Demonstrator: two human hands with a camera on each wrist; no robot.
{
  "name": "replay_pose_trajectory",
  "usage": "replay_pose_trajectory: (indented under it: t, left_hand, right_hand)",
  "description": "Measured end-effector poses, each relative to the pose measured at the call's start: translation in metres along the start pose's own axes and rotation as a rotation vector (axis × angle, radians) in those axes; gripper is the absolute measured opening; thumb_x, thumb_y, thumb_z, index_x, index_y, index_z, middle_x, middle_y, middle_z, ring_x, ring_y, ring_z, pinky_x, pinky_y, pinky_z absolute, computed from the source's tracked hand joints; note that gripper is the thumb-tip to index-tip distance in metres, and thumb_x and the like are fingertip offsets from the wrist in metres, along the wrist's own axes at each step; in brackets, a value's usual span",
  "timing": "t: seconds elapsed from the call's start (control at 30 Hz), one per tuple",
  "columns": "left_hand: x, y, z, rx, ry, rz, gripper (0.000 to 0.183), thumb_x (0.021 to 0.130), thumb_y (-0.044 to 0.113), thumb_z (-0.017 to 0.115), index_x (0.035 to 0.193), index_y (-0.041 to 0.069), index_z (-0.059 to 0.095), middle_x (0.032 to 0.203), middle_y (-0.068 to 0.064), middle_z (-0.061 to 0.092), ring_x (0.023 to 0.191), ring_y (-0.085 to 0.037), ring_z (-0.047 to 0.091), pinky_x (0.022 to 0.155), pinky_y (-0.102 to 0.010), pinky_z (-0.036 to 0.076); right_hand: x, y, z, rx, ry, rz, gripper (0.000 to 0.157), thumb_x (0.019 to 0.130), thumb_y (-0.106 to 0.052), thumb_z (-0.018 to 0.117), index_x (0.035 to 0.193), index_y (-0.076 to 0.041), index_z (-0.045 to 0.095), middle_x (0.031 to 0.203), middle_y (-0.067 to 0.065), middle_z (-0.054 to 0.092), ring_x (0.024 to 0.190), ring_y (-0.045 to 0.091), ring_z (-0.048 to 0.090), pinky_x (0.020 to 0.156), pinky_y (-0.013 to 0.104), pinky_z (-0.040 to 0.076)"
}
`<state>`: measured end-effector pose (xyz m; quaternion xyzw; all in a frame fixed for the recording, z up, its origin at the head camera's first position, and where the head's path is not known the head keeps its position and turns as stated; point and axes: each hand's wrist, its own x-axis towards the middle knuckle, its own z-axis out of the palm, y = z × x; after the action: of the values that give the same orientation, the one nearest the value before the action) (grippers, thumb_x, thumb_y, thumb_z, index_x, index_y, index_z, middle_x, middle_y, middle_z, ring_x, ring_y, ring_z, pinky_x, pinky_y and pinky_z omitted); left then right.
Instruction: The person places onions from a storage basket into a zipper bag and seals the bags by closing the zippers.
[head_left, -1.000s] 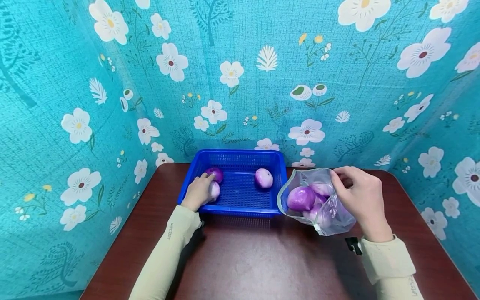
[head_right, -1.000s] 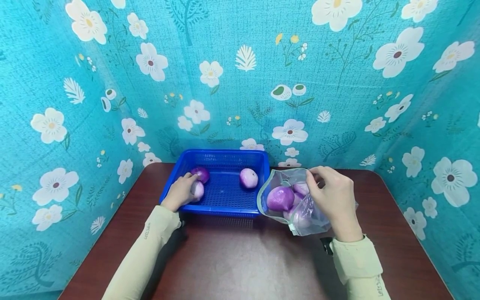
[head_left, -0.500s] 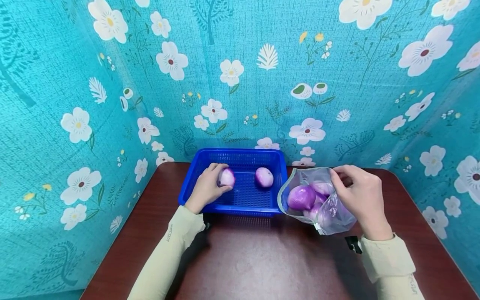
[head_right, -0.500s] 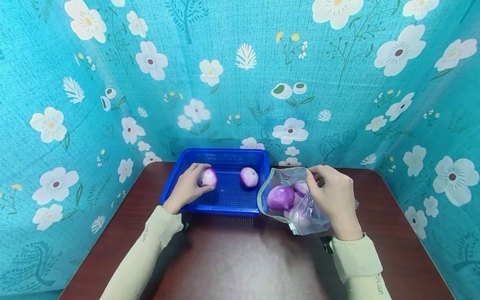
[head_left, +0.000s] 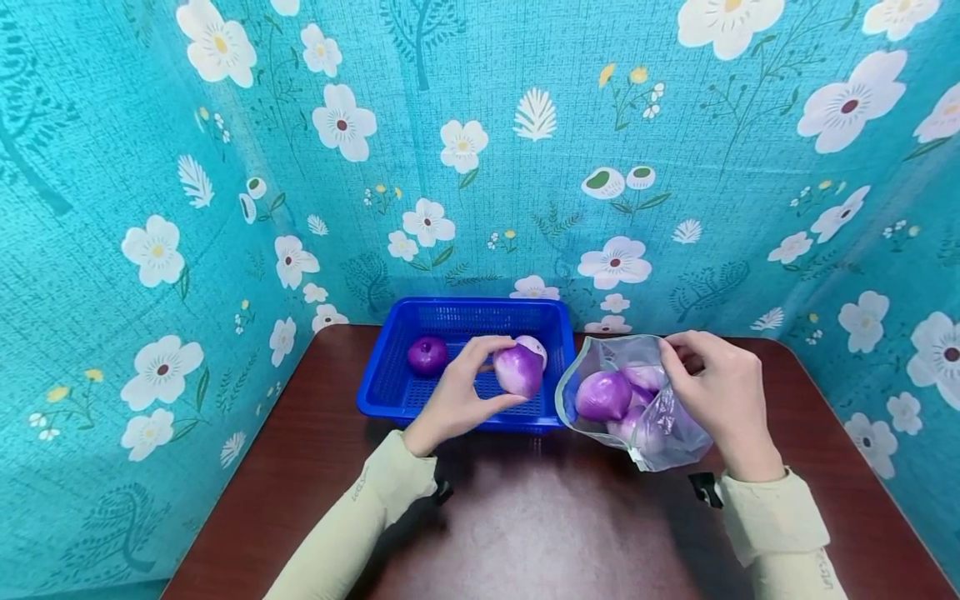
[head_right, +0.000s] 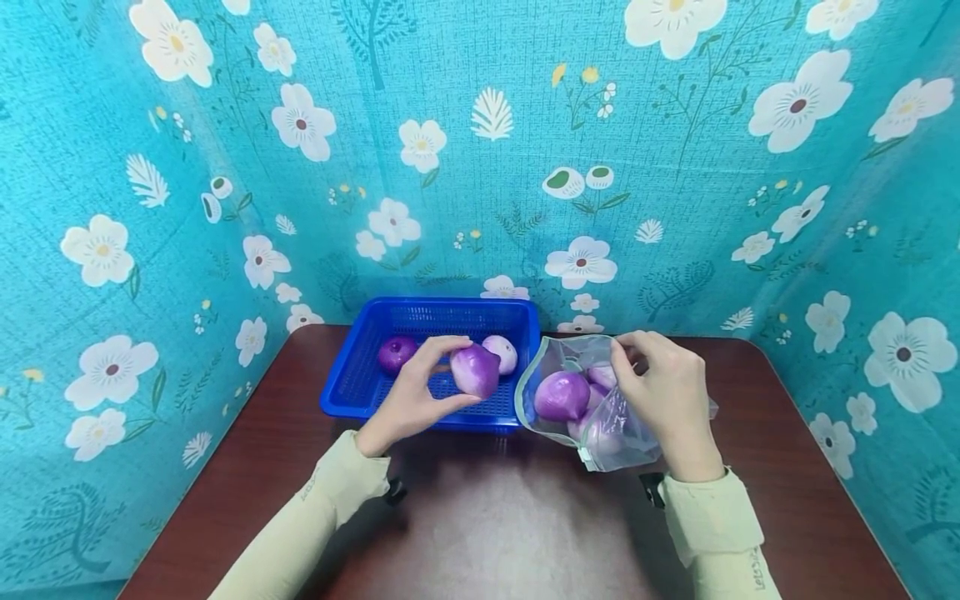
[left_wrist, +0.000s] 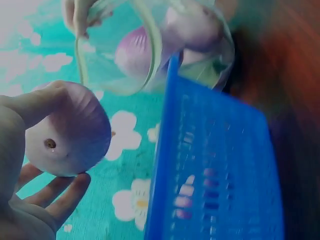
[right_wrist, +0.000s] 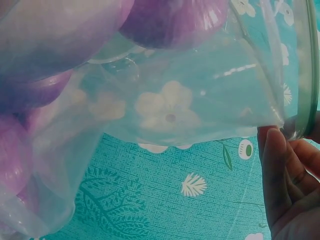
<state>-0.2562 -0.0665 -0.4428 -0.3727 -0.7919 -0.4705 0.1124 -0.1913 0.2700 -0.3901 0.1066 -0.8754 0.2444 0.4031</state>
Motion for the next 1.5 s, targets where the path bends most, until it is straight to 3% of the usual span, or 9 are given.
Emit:
replay_pose_trajectory:
  t: [0.13,0.37,0.67,0.83,1.03,1.27,1.5]
  left_hand:
    - [-0.001,0.008,0.013,0.001,-0.021,0.019,0.076,0.081,0.025,0.091,0.145,0.015,0.052,0.146,-0.005,0.055,0.131,-0.018,0.057,0.102,-0.030,0.056]
    - [-0.003,0.014,0.031,0.053,-0.064,0.054,0.076,0.081,0.027,0.091,0.145,0.016,0.051,0.145,-0.002,0.055,0.129,-0.018,0.059,0.101,-0.037,0.057]
    - [-0.003,0.014,0.050,0.195,-0.062,0.128,0.075,0.081,0.039,0.089,0.145,0.021,0.055,0.150,-0.004,0.057,0.140,-0.019,0.052,0.113,-0.039,0.049]
    - [0.000,0.018,0.055,0.222,-0.051,0.164,0.075,0.081,0.040,0.089,0.146,0.020,0.056,0.154,-0.002,0.055,0.144,-0.019,0.049,0.118,-0.040,0.043]
    - [0.006,0.021,0.061,0.198,-0.051,0.149,0.074,0.084,0.036,0.087,0.148,0.019,0.054,0.156,-0.004,0.051,0.145,-0.020,0.048,0.117,-0.037,0.044]
    - [0.015,0.023,0.070,0.170,-0.009,0.147,0.075,0.083,0.033,0.088,0.149,0.019,0.055,0.142,-0.005,0.051,0.130,-0.018,0.057,0.107,-0.025,0.050]
    - [0.025,0.027,0.077,0.016,-0.037,0.151,0.071,0.087,0.019,0.085,0.147,0.011,0.048,0.149,-0.008,0.052,0.135,-0.017,0.057,0.102,-0.023,0.054]
  right_hand:
    - [0.000,0.000,0.000,-0.003,0.005,-0.006,0.004,0.085,-0.004,0.080,0.089,-0.003,0.078,0.074,0.010,0.073,0.061,0.023,0.065,0.065,0.007,0.040]
    - [0.000,0.002,0.000,-0.010,0.011,-0.014,0.004,0.085,-0.004,0.080,0.088,-0.004,0.078,0.073,0.009,0.072,0.060,0.022,0.064,0.064,0.009,0.040]
    - [-0.002,0.002,0.001,0.003,0.010,-0.003,0.003,0.085,-0.004,0.079,0.089,-0.004,0.078,0.073,0.008,0.072,0.061,0.022,0.063,0.065,0.008,0.040]
    - [-0.002,0.003,0.001,0.008,0.015,-0.011,0.004,0.085,-0.004,0.080,0.088,-0.005,0.078,0.073,0.008,0.072,0.060,0.022,0.063,0.064,0.009,0.041]
    - [-0.001,0.004,0.001,0.008,0.019,-0.020,0.004,0.084,-0.003,0.080,0.088,-0.005,0.079,0.073,0.007,0.072,0.060,0.022,0.063,0.064,0.010,0.041]
    - [0.001,0.004,0.001,0.001,0.022,-0.030,0.005,0.084,-0.002,0.079,0.088,-0.004,0.078,0.072,0.009,0.071,0.059,0.021,0.062,0.063,0.011,0.040]
    - [0.004,0.004,0.000,0.005,0.017,-0.019,0.004,0.087,-0.006,0.077,0.088,-0.002,0.077,0.072,0.010,0.071,0.060,0.019,0.060,0.065,0.007,0.038]
